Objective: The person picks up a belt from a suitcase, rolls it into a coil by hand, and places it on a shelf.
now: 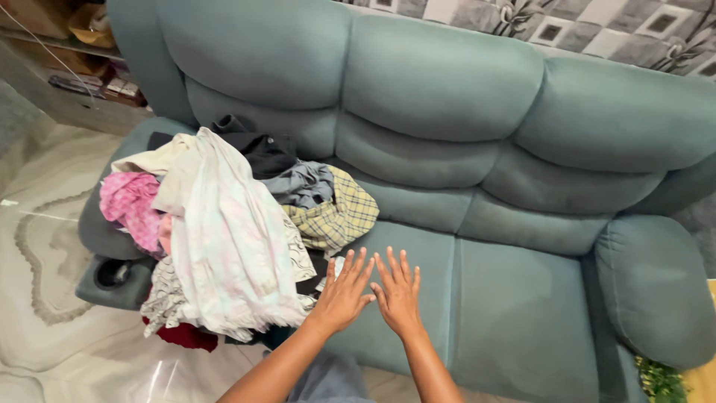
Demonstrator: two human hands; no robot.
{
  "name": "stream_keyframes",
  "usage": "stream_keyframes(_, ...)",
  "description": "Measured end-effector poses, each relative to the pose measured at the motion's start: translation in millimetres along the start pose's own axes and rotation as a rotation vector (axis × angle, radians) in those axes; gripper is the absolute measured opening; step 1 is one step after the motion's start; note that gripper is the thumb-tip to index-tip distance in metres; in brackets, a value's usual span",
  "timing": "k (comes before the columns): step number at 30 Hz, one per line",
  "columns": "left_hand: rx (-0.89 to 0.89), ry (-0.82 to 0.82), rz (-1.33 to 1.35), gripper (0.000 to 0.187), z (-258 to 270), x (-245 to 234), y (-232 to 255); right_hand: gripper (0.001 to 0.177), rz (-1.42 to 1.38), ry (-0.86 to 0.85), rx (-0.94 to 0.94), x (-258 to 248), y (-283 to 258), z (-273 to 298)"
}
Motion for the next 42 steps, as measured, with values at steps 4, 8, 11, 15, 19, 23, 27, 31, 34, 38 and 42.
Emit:
stream_keyframes(4,0.046,0.029,-0.072,0.087,-22,25,24,0.062,0.036,0.001,-0.002,-10,37,8)
stream_keyframes(8,-0.030,-0.064,0.014,0.093,-61,60,43,0.065,0.072,-0.052,0.003,-21,86,4)
stream_keyframes(11,-0.022,-0.053,0.058,0.096,-97,94,63,0.068,0.126,-0.099,-0.003,-32,132,-3)
stream_keyframes(15,-0.063,-0.040,0.053,0.096,-155,135,92,0.073,0.188,-0.192,-0.017,-50,196,-16)
stream_keyframes(19,-0.113,-0.058,0.109,0.097,-202,171,121,0.070,0.174,-0.179,-0.024,-66,253,-20)
stream_keyframes(23,-0.077,-0.065,0.078,0.096,-242,194,147,0.070,0.134,-0.189,0.043,-74,303,-25)
stream_keyframes(27,-0.088,-0.004,0.042,0.095,-260,206,166,0.069,0.075,-0.139,0.037,-79,332,-25)
stream_keyframes(31,-0.178,0.029,0.024,0.095,-255,224,189,0.069,0.042,-0.154,-0.036,-85,354,-15)
stream_keyframes(34,-0.227,0.088,-0.011,0.093,-242,245,218,0.070,-0.024,-0.156,-0.107,-92,370,3)
stream_keyframes(38,-0.371,0.142,-0.040,0.091,-223,280,269,0.071,-0.036,-0.230,-0.208,-111,403,41)
stream_keyframes(42,-0.401,0.229,-0.047,0.090,-215,313,322,0.070,-0.035,-0.228,-0.294,-129,439,78)
Point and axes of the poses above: each hand's wrist, its own z-axis away from the middle knuckle, its own x-axis out of the palm, y = z × x, the point moved 4 cm from there along -z, towards the middle knuckle, and after that the axes turned 10 degrees about z, right-handed, at the moved point
